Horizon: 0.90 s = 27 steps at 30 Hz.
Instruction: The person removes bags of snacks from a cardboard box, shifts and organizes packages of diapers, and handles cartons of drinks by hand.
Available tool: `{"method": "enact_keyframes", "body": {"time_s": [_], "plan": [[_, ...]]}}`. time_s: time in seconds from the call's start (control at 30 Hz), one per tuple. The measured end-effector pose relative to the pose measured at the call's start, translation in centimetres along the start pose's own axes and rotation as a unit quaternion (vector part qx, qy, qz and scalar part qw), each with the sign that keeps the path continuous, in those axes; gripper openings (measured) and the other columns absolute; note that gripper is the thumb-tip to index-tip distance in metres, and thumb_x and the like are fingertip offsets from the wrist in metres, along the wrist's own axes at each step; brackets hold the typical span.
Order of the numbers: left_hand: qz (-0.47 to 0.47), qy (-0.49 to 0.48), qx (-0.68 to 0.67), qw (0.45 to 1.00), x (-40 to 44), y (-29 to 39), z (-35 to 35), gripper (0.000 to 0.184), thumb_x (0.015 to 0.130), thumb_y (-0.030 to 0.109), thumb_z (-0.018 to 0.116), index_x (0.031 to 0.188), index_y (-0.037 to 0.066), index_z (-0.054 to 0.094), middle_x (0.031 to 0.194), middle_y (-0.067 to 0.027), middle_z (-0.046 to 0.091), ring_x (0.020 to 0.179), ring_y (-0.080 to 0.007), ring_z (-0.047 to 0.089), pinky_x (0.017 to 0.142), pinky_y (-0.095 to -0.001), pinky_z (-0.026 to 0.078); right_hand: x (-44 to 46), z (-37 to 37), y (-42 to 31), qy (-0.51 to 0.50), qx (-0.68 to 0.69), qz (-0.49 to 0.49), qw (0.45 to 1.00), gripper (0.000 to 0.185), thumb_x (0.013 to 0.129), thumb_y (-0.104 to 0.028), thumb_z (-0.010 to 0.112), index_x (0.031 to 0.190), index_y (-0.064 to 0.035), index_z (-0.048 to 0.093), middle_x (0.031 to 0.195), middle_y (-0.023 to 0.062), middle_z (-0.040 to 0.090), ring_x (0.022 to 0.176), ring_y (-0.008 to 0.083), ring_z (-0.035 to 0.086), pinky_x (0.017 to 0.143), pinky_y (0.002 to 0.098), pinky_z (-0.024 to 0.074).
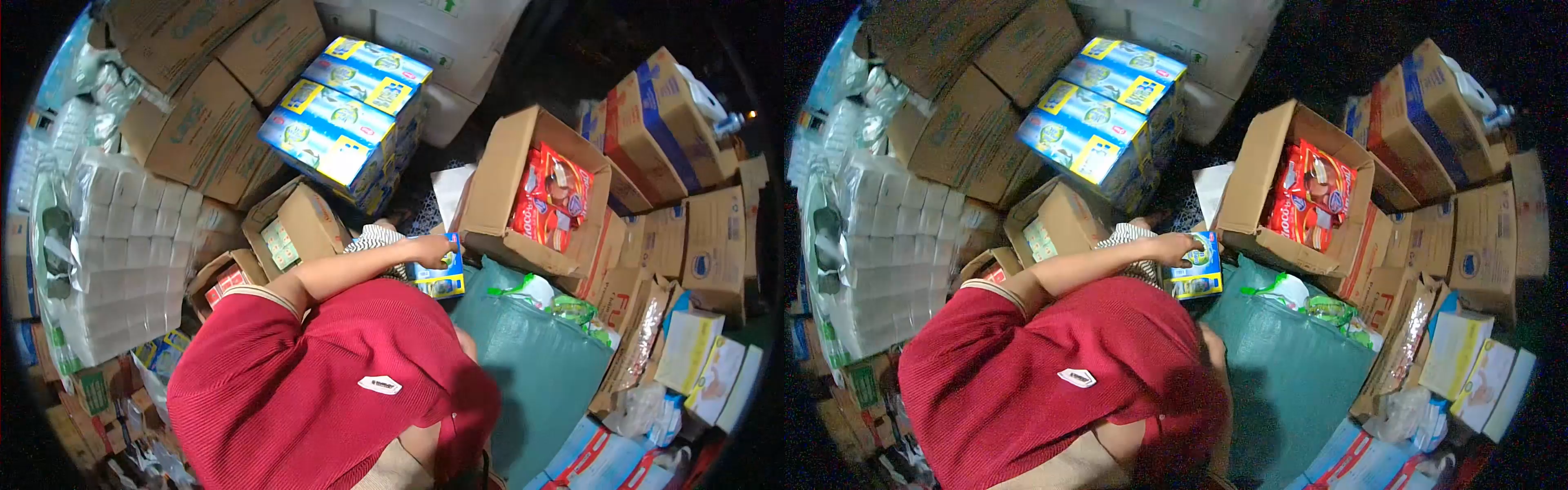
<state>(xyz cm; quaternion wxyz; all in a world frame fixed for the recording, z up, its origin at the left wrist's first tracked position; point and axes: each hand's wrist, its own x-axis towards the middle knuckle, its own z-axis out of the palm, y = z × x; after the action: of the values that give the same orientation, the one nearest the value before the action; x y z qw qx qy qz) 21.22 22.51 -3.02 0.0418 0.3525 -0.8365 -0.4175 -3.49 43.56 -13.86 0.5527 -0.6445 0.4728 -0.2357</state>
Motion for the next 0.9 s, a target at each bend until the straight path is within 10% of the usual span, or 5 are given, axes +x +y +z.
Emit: {"method": "enact_keyframes", "body": {"time_s": [0.4,0.9], "plan": [[-0.159,0.247,-0.012,0.956,-9.1,-5.0,-2.2,0.045,0.066,0.025,0.060,0.105,0.003,0.052,0.091,-0.0240,0.054,0.088,-0.0370,0.053,0.076,-0.0429,0.043,1.7,-1.6,0.0,-0.092,-0.029,0.138,0.986,0.030,0.078,-0.019,0.053,0.102,-0.0006,0.053,0.094,0.0134,0.058,0.080,0.0248,0.056,0.073,0.0333,0.0438],[-0.272,0.298,-0.191,0.895,-17.8,-10.5,3.4,0.046,0.067,0.025,0.063,0.106,0.003,0.053,0.099,-0.0194,0.058,0.093,-0.0307,0.055,0.081,-0.0355,0.044,1.2,-2.1,-7.6,-0.094,-0.193,0.169,0.962,0.023,0.076,-0.012,0.054,0.096,-0.0006,0.053,0.088,0.0132,0.058,0.077,0.0267,0.056,0.070,0.0360,0.0446]]}}
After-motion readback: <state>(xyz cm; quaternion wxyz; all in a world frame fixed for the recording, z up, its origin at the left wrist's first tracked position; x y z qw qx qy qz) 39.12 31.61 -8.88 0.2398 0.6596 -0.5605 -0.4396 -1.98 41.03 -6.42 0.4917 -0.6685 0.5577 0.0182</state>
